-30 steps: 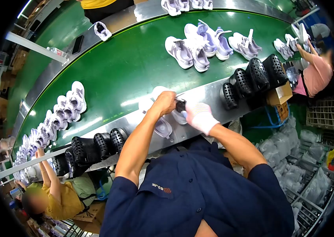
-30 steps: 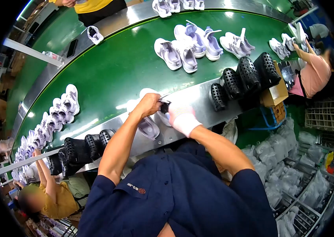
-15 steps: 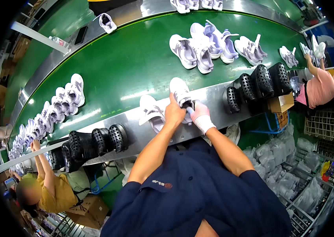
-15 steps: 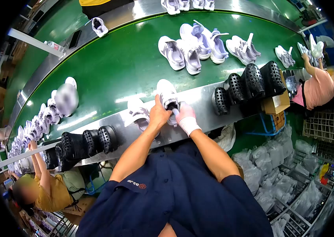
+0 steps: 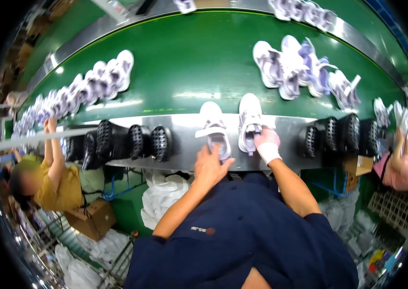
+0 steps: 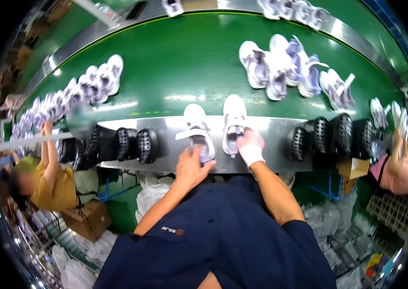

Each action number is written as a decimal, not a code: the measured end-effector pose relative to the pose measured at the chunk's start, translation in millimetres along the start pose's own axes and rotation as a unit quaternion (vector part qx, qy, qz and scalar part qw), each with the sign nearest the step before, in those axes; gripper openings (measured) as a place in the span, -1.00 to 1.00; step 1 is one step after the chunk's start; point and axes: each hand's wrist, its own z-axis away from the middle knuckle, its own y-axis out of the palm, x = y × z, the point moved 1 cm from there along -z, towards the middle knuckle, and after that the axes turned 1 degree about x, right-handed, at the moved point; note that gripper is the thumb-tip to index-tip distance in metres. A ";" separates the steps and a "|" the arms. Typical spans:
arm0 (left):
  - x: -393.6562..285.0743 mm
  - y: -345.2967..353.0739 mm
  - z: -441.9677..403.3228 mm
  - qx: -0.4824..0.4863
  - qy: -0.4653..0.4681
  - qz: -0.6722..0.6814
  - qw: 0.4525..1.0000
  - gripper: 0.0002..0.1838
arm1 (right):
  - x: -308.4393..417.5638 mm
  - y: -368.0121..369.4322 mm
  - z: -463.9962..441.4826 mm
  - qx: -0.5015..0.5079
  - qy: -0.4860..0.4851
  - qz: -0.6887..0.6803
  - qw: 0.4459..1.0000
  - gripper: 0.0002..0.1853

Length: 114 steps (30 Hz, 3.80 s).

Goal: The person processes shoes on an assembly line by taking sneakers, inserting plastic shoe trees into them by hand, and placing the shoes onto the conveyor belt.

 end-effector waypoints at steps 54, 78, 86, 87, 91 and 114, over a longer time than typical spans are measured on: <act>-14.4 19.4 -150.2 -0.080 0.231 0.099 0.964 -0.69 | 44.5 -82.1 84.1 0.126 -0.080 0.096 0.984 -0.67; 13.0 24.0 -93.7 -0.107 0.166 0.184 0.963 -0.70 | 22.6 24.1 55.2 -0.190 -0.152 -0.204 0.948 -0.58; -8.9 25.2 -44.5 0.017 0.107 0.082 0.991 -0.28 | 44.3 22.0 15.9 0.006 -0.017 -0.053 0.998 -0.69; -6.8 27.4 -45.9 0.000 0.116 0.088 0.989 -0.27 | 41.8 34.8 11.9 -0.038 -0.019 -0.066 0.997 -0.58; 4.6 24.7 -59.3 0.091 0.126 0.072 0.985 -0.25 | 44.4 46.9 7.6 -0.033 -0.023 -0.078 0.996 -0.49; 13.3 -14.5 -172.7 -0.129 0.122 -0.227 0.958 -0.68 | -69.3 -90.6 -87.3 -0.237 -0.026 0.018 0.971 -0.37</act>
